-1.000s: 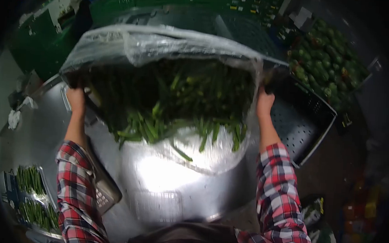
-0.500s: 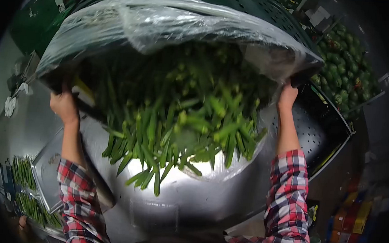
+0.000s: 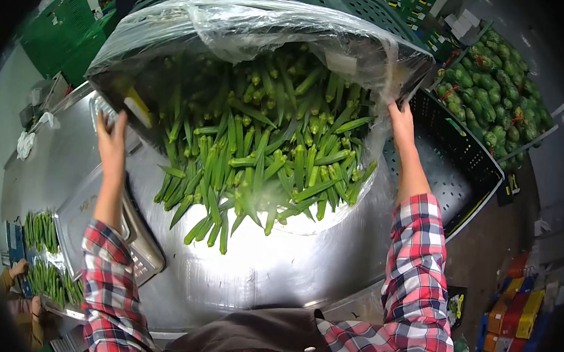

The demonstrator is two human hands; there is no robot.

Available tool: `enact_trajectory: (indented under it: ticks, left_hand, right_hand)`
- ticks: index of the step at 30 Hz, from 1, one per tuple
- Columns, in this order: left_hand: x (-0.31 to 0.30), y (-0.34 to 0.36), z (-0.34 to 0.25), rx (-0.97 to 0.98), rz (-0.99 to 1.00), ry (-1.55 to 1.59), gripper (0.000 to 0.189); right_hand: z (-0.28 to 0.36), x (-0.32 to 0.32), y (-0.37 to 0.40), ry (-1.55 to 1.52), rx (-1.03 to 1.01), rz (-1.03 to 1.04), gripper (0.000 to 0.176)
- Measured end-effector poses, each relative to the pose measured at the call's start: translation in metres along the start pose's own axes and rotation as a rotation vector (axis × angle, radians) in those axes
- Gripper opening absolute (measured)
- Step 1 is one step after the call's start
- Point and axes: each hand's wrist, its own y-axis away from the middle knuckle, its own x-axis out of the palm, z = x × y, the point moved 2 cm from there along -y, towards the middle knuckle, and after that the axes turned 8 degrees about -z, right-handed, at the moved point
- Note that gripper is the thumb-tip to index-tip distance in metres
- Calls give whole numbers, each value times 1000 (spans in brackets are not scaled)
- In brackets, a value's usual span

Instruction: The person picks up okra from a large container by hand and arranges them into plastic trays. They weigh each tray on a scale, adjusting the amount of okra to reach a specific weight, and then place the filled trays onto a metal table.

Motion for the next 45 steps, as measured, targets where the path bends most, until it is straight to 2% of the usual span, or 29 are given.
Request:
enact_trajectory:
  ticks: [1, 3, 4, 5, 6, 7, 8, 9, 11, 13, 14, 15, 16, 18, 21, 22, 23, 24, 27, 30, 33, 36, 37, 39, 41, 42, 43, 44, 45]
  left_hand:
    - [-16, 34, 3, 1, 63, -15, 59]
    - [-47, 113, 18, 140, 215, -49, 58]
    - [-64, 157, 15, 139, 351, -131, 59]
    - [-80, 199, 18, 182, 499, -206, 59]
    - [-93, 236, 12, 104, 644, -219, 59]
    - [-104, 266, 6, 215, 754, -296, 58]
    - [-114, 291, 1, 328, 866, -372, 58]
    - [-121, 314, 1, 339, 899, -421, 59]
    - [-128, 349, 1, 285, 909, -502, 59]
    - [-127, 367, -3, 256, 875, -549, 59]
    - [-124, 369, -5, 249, 850, -575, 59]
    - [-122, 369, -11, 227, 828, -574, 57]
    - [-122, 369, -13, 214, 823, -569, 55]
    - [-120, 364, -16, 190, 815, -558, 53]
    - [-118, 342, -24, 100, 699, -475, 47]
    - [-116, 334, -22, 76, 660, -444, 46]
    - [-113, 324, -20, 124, 584, -425, 48]
    - [-108, 313, -17, 70, 570, -413, 50]
    - [-75, 279, -13, -40, 547, -376, 58]
    - [-24, 255, 1, -70, 556, -408, 67]
    - [9, 242, 5, -121, 565, -463, 74]
    - [25, 250, 2, -187, 577, -430, 79]
    - [27, 259, -5, -117, 576, -455, 80]
    - [31, 273, -10, -267, 604, -257, 84]
    - [38, 280, 8, -497, 533, 16, 86]
    - [41, 274, 6, -636, 467, 192, 86]
    - [43, 269, 4, -801, 458, 238, 81]
    - [47, 264, 0, -877, 482, 317, 79]
    - [50, 260, -4, -954, 507, 398, 76]
  right_hand:
    - [11, -12, 23, -102, 139, 53, 53]
    - [-25, -28, 54, -354, 83, -261, 53]
    - [-10, -41, 81, -396, 165, -444, 47]
    - [-20, -52, 100, -332, 170, -535, 35]
    - [-36, -59, 120, -336, 151, -526, 24]
    - [-51, -52, 143, -318, 114, -581, 18]
    - [-21, -44, 171, -286, 202, -434, 18]
    - [-6, -30, 192, -152, 69, -229, 19]
    - [28, 8, 228, -138, 48, 104, 13]
    - [30, 55, 243, -66, -179, 217, 16]
    - [51, 73, 244, -10, -280, 257, 18]
    - [88, 83, 243, 49, -299, 310, 28]
    - [100, 101, 240, 255, -324, 410, 37]
    - [105, 132, 241, 453, -338, 507, 40]
    - [91, 151, 239, 342, -401, 453, 37]
    - [103, 140, 235, 292, -381, 410, 33]
    - [109, 124, 228, 324, -240, 585, 32]
    - [130, 100, 221, 360, -94, 753, 34]
    - [80, 82, 230, 247, -218, 493, 31]
    - [49, 92, 259, 126, -281, 408, 51]
    - [66, 93, 280, 223, -249, 548, 78]
    - [72, 94, 298, 282, -354, 513, 81]
    - [69, 96, 300, 218, -348, 514, 81]
    - [64, 98, 297, 87, -205, 531, 81]
    - [65, 103, 294, -12, -56, 504, 81]
    - [67, 107, 296, 19, -78, 485, 81]
    - [70, 112, 299, 51, -100, 466, 82]
    - [73, 117, 302, 84, -124, 445, 83]
    - [86, 115, 305, 142, -59, 483, 85]
